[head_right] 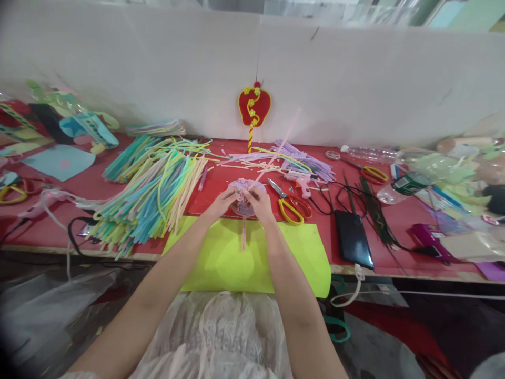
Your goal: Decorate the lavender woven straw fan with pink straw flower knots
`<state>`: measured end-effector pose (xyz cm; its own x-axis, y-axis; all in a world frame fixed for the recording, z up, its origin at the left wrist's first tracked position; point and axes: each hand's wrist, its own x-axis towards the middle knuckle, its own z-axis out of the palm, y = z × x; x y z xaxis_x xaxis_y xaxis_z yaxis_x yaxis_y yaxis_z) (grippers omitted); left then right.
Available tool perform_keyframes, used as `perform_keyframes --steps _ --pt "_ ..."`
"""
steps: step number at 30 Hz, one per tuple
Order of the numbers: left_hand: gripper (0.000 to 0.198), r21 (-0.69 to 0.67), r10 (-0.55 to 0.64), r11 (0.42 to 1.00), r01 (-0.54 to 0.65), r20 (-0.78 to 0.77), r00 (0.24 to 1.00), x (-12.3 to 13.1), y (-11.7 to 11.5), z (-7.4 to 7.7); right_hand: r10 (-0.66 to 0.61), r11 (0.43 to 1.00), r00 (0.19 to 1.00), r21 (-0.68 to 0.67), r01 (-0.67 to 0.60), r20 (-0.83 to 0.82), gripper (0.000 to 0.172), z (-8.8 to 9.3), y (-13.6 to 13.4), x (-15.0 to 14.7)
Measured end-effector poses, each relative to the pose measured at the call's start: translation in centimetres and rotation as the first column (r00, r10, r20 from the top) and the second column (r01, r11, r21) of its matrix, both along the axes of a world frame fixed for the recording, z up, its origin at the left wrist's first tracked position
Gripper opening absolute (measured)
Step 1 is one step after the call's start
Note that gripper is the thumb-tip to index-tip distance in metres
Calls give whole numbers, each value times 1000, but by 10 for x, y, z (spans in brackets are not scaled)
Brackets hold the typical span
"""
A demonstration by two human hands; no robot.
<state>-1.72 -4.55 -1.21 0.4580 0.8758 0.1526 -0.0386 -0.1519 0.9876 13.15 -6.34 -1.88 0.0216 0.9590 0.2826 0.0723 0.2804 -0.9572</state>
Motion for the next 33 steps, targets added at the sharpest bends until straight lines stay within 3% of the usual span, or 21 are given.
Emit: perform_keyframes --steps 7,12,16,24,33 --pt "34 129 39 991 -40 11 999 2 3 -4 46 997 985 -46 -55 -169 29 -3 2 -1" --pt "28 310 165 943 -119 -129 978 2 0 -3 53 995 965 -72 -74 -258 30 -6 4 -1" --pt "29 360 170 928 -95 -184 968 1 -2 -2 34 993 953 -95 -65 -300 30 -8 5 0" --pt "44 222 44 975 -25 -78 996 -1 4 -2 123 984 952 -89 -153 -282 31 -2 2 -3" --pt "45 13 -42 999 43 -7 999 -1 2 -1 125 990 978 -46 -134 -169 30 -2 1 -2"
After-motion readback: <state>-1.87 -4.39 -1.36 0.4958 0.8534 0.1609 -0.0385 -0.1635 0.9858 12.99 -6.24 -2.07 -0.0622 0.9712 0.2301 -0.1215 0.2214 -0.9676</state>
